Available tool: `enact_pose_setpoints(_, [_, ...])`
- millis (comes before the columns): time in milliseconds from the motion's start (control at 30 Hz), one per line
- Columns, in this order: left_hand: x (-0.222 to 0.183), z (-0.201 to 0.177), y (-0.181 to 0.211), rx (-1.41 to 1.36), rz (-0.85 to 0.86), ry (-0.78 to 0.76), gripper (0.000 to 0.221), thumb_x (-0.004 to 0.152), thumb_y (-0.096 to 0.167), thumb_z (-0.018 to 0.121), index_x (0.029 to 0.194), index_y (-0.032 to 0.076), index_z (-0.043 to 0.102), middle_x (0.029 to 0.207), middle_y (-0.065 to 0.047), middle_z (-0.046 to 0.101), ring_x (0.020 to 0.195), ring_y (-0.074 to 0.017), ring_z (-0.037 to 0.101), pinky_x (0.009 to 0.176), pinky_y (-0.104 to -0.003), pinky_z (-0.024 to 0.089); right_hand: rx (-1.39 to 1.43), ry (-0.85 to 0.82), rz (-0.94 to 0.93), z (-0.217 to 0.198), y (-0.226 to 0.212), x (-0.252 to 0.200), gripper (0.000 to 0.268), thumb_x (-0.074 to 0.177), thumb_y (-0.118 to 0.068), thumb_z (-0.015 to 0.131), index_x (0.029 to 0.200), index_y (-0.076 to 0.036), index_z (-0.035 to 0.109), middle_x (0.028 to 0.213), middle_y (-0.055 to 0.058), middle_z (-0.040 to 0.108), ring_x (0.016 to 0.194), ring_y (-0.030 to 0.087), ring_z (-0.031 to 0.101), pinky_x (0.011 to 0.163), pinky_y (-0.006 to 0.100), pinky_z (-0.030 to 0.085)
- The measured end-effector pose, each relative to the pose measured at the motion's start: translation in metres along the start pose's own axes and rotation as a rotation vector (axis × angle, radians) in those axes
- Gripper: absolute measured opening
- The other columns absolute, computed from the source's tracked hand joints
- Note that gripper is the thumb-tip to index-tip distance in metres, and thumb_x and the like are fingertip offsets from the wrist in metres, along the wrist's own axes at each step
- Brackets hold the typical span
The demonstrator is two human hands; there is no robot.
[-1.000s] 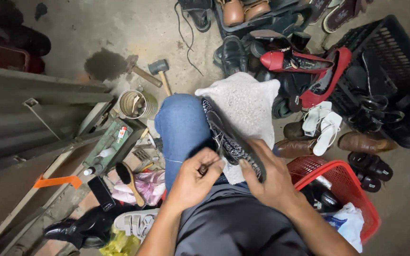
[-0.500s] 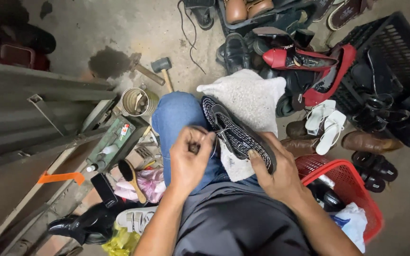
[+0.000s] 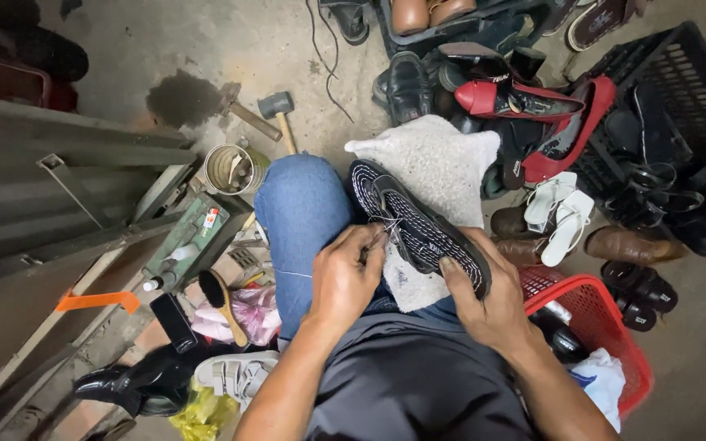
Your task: Hand-sewing the sole of a sandal to its upper part using a stitching awl and thread
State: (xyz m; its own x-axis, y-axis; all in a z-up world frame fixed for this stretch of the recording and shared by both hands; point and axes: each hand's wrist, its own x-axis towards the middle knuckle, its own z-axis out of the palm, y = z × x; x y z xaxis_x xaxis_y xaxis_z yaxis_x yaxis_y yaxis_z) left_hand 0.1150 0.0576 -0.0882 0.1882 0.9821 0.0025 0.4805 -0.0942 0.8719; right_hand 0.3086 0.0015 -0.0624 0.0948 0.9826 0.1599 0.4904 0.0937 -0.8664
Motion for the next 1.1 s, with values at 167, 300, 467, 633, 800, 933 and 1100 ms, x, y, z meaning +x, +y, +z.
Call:
enact_pose_setpoints(167, [-0.005,-0.004,-0.014,-0.174,-0.203,0.023,0.009,0.079,0.005,0.073,0.087,0.01,0.075,0.055,-0.007,0.061,0.053,-0.0211,0.064,0.05,-0.034,0.053,-0.023,-0.01,-0.007,0.003,-0.006,0.006,0.02,0.099,-0.015,0.061,0.107,-0.002,0.073,0.105,0.017,0.072,0.085,0.036,0.072,0.072,0.044,0.057])
enact_pose_setpoints(300, [-0.006,-0.064,-0.008,-0.603,-0.16,-0.078,0.005,0.087,0.008,0.068,0.085,0.005,0.072,0.075,-0.009,0.066,0.058,-0.0105,0.051,0.044,-0.024,0.043,-0.07,-0.086,0.024,0.013,-0.017,0.011,0.03,0.099,-0.021,0.06,0.118,0.0,0.069,0.11,0.02,0.072,0.087,0.039,0.073,0.069,0.049,0.058])
enact_pose_setpoints(467, [-0.047,-0.15,-0.047,-0.704,-0.206,-0.045,0.023,0.097,0.023,0.064,0.087,0.002,0.063,0.108,-0.016,0.066,0.051,-0.0052,0.039,0.048,-0.019,0.036,-0.305,-0.705,0.336,0.009,-0.038,0.025,0.109,0.079,-0.07,0.064,0.16,-0.012,0.018,0.165,0.013,0.029,0.136,0.037,0.05,0.102,0.07,0.044])
enact_pose_setpoints(633, [-0.077,-0.185,-0.07,-0.172,-0.466,0.211,0.012,0.103,0.009,0.063,0.092,0.004,0.065,0.075,-0.002,0.06,0.062,-0.0087,0.049,0.058,-0.021,0.041,-0.194,-0.284,0.063,-0.017,0.005,0.007,0.011,0.084,-0.027,0.081,0.09,-0.018,0.081,0.074,-0.002,0.072,0.063,0.011,0.062,0.065,0.031,0.05])
enact_pose_setpoints(800, [-0.073,-0.161,-0.09,0.243,-0.434,0.141,0.019,0.103,0.021,0.064,0.11,0.003,0.069,0.094,-0.007,0.066,0.082,-0.0172,0.06,0.077,-0.033,0.052,-0.454,0.17,0.177,-0.07,0.044,0.012,0.02,0.113,-0.014,0.068,0.102,-0.001,0.057,0.107,0.015,0.05,0.097,0.024,0.048,0.072,0.036,0.043])
enact_pose_setpoints(933, [-0.051,-0.111,-0.068,0.092,-0.119,0.141,0.026,0.099,0.016,0.063,0.121,0.005,0.07,0.119,-0.011,0.069,0.113,-0.0244,0.066,0.099,-0.037,0.05,-0.626,0.08,-0.151,-0.035,0.026,0.02,0.031,0.101,-0.018,0.073,0.12,0.005,0.067,0.125,0.026,0.066,0.123,0.04,0.058,0.109,0.052,0.042])
enact_pose_setpoints(1100, [-0.025,-0.065,-0.025,-0.127,-0.181,-0.049,0.042,0.097,0.02,0.066,0.138,0.011,0.061,0.127,-0.003,0.065,0.067,-0.0094,0.058,0.066,-0.022,0.054,-0.563,-0.152,-0.365,0.037,0.014,0.02,0.048,0.1,-0.028,0.072,0.141,-0.013,0.052,0.151,0.018,0.047,0.145,0.043,0.04,0.12,0.063,0.037])
